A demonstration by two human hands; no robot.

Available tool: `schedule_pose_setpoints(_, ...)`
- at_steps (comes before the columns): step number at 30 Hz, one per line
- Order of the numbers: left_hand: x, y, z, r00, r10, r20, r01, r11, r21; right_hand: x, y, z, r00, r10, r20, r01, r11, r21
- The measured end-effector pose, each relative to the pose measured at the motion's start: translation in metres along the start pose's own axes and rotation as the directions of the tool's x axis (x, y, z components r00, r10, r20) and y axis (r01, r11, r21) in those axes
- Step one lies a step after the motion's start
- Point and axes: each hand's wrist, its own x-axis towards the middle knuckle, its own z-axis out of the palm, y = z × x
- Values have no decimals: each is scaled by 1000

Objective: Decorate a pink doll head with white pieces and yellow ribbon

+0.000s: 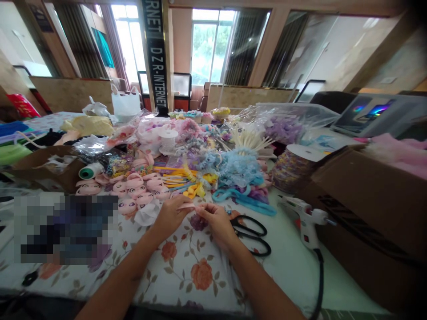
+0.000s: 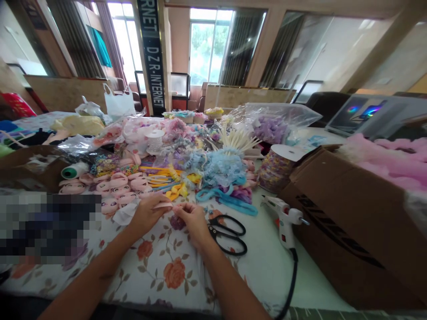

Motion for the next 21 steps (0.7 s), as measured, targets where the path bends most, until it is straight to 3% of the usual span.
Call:
schedule_pose_setpoints(4, 4, 2, -10, 979, -152, 138, 164, 984, -77, 2, -3, -5, 994, -31, 105, 42, 993, -112)
schedule_pose_setpoints(7, 5, 4, -16, 946, -178, 270, 211, 973, -96, 2, -5, -10, 972, -64, 228, 126, 955, -269)
schedule_pose_setpoints(10, 5, 5, -18, 930, -181, 320, 221, 971, -93, 0, -10, -13, 962, -29, 273, 124, 933, -338)
schedule_pose_setpoints(13, 5, 8, -19, 928, -203, 313, 239, 968, -81, -4, -14, -12, 962, 25, 273, 53, 960, -274)
schedule_pose_setpoints(16, 5, 10, -20, 931, -206, 301, 254, 959, -127, -6, -12, -9, 967, 33, 253, -6, 994, -105)
schedule_pose_setpoints(21, 5, 10, -20, 927, -226, 300, 301, 925, -232, -7, -3, -4, 974, 96, 207, -114, 991, 74)
